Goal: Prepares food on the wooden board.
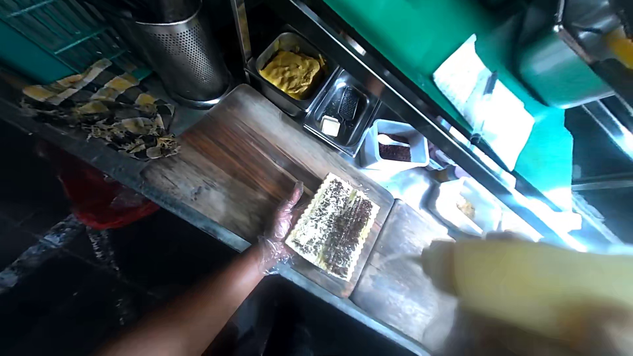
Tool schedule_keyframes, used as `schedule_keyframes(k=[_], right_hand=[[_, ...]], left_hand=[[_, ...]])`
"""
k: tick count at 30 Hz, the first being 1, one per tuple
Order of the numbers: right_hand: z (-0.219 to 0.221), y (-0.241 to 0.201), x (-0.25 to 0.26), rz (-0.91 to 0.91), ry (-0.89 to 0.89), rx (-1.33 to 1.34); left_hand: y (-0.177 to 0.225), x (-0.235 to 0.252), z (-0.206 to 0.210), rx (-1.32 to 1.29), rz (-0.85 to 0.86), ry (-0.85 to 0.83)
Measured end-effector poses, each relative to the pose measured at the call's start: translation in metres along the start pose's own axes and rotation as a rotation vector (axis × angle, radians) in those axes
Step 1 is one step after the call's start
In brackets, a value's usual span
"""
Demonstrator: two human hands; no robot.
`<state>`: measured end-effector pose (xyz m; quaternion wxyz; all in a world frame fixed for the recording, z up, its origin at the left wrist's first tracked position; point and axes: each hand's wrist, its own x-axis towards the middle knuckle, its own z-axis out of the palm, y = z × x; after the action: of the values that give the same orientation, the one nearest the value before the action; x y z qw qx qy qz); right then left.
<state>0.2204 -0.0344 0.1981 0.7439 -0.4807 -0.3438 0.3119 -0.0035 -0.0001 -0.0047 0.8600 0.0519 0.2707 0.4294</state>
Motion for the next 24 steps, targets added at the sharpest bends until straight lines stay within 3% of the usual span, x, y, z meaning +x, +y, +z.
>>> schedule_keyframes(k=[2, 4, 6, 10, 12, 15, 17, 19, 21, 24], right_hand=[[-0.001, 0.003, 0.019, -0.090, 0.012, -0.002], [-0.019, -0.004, 0.006, -0.167, -0.071, -0.140], [-0.026, -0.010, -0.011, -0.084, -0.149, -0.105], [-0.001, 0.002, 0.022, -0.086, 0.051, -0.024], [-0.007, 0.002, 0.019, -0.167, 0.078, -0.125], [-0.037, -0.002, -0.005, -0.052, -0.180, -0.096], [-0.008, -0.003, 0.002, -0.003, 0.047, -0.088], [0.004, -0.002, 0.024, -0.110, 0.171, -0.161], [-0.007, -0.008, 0.015, -0.161, 0.098, -0.164], [-0.020, -0.014, -0.008, 0.007, -0.032, -0.024]], left_hand=[[-0.001, 0.000, -0.001, 0.019, 0.013, 0.000], [-0.003, 0.001, -0.006, -0.033, -0.006, -0.018], [-0.003, 0.003, -0.008, -0.072, -0.032, -0.034], [-0.001, 0.006, -0.005, -0.046, -0.013, -0.013], [-0.001, 0.004, -0.002, -0.046, -0.008, 0.011], [0.001, 0.006, 0.002, -0.051, 0.000, 0.048], [0.001, 0.008, 0.000, -0.018, 0.009, 0.077], [-0.001, 0.007, -0.001, 0.004, -0.001, 0.097], [-0.001, 0.005, -0.001, -0.023, -0.002, 0.098], [0.001, 0.009, 0.002, -0.061, 0.026, 0.087]])
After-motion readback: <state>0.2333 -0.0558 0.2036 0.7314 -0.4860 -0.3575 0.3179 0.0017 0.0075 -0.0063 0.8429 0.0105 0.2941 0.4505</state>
